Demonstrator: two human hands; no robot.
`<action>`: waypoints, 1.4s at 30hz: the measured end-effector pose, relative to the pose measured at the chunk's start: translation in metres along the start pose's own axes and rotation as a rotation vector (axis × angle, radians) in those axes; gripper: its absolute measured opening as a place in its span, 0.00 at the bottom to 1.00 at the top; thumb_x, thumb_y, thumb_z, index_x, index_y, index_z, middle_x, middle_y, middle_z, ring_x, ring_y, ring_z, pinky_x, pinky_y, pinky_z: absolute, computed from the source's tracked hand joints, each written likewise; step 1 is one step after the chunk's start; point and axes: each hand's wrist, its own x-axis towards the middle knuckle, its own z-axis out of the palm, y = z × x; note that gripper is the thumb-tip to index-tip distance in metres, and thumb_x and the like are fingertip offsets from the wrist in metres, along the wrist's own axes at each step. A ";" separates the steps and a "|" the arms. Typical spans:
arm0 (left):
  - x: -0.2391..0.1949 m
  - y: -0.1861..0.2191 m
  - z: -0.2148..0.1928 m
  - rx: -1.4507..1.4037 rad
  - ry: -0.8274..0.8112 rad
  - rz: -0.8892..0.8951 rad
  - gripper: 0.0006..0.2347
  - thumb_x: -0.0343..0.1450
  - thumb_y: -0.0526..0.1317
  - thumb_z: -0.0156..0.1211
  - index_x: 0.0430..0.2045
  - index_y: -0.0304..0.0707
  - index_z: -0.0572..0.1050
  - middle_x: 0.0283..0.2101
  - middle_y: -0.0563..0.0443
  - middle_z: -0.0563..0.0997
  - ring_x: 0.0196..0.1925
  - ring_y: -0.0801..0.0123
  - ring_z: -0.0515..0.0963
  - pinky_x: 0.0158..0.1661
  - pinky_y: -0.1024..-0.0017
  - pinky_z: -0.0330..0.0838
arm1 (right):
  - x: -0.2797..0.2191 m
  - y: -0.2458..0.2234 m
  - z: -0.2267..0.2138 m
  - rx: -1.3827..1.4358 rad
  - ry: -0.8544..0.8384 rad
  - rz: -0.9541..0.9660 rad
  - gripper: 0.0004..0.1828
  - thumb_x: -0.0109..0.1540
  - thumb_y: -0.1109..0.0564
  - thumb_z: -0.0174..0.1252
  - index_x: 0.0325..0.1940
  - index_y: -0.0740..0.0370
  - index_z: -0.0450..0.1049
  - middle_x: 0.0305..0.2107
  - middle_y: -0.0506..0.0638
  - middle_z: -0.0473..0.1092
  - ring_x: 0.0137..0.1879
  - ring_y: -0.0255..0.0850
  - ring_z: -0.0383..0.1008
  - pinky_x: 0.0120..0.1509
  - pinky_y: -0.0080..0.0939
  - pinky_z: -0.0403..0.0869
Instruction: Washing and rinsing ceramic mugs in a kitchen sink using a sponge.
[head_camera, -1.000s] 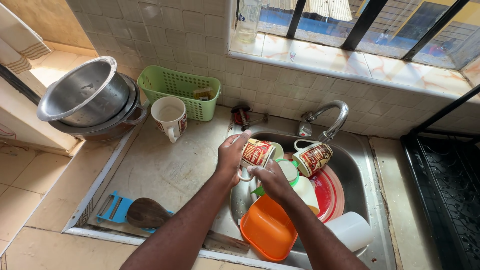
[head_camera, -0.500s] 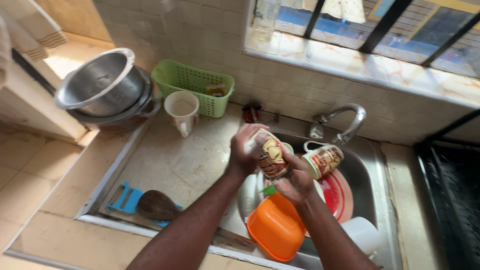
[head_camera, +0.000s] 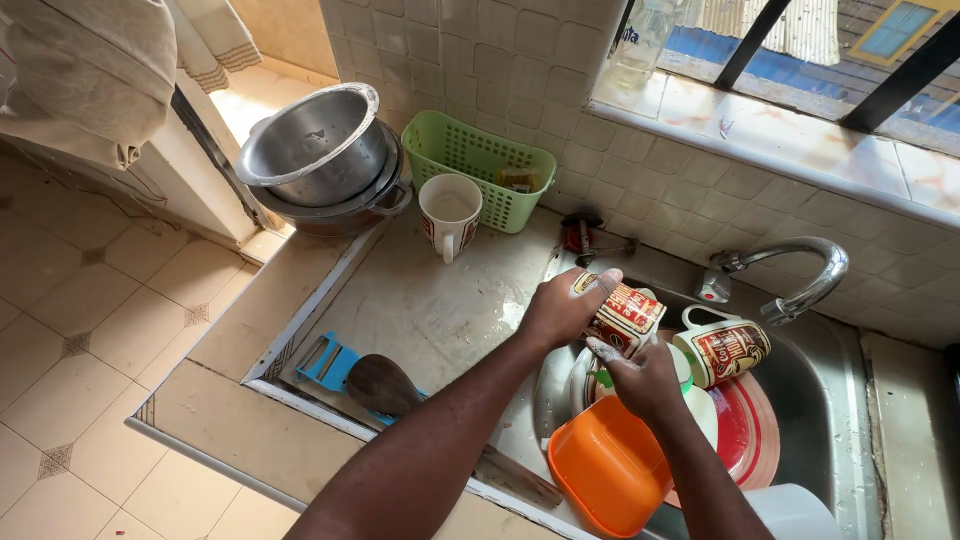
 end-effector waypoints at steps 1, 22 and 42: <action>0.003 -0.003 0.003 -0.001 0.002 0.000 0.27 0.64 0.65 0.58 0.40 0.41 0.79 0.31 0.37 0.81 0.40 0.47 0.83 0.45 0.57 0.72 | 0.000 -0.005 0.002 0.000 -0.002 -0.001 0.06 0.52 0.69 0.69 0.26 0.75 0.77 0.17 0.59 0.72 0.26 0.41 0.71 0.35 0.44 0.75; 0.015 -0.014 0.025 -0.590 0.017 0.474 0.06 0.64 0.31 0.60 0.31 0.31 0.76 0.36 0.46 0.76 0.42 0.69 0.76 0.50 0.71 0.71 | -0.006 -0.004 0.004 0.944 0.068 0.384 0.14 0.58 0.67 0.62 0.48 0.73 0.73 0.39 0.66 0.76 0.44 0.55 0.79 0.60 0.58 0.74; 0.004 0.000 0.014 -0.682 -0.038 -0.079 0.15 0.72 0.48 0.59 0.25 0.33 0.78 0.18 0.45 0.79 0.21 0.66 0.83 0.24 0.74 0.78 | -0.008 0.021 0.001 0.017 -0.109 0.117 0.04 0.54 0.63 0.67 0.32 0.68 0.80 0.19 0.55 0.74 0.27 0.39 0.73 0.38 0.43 0.75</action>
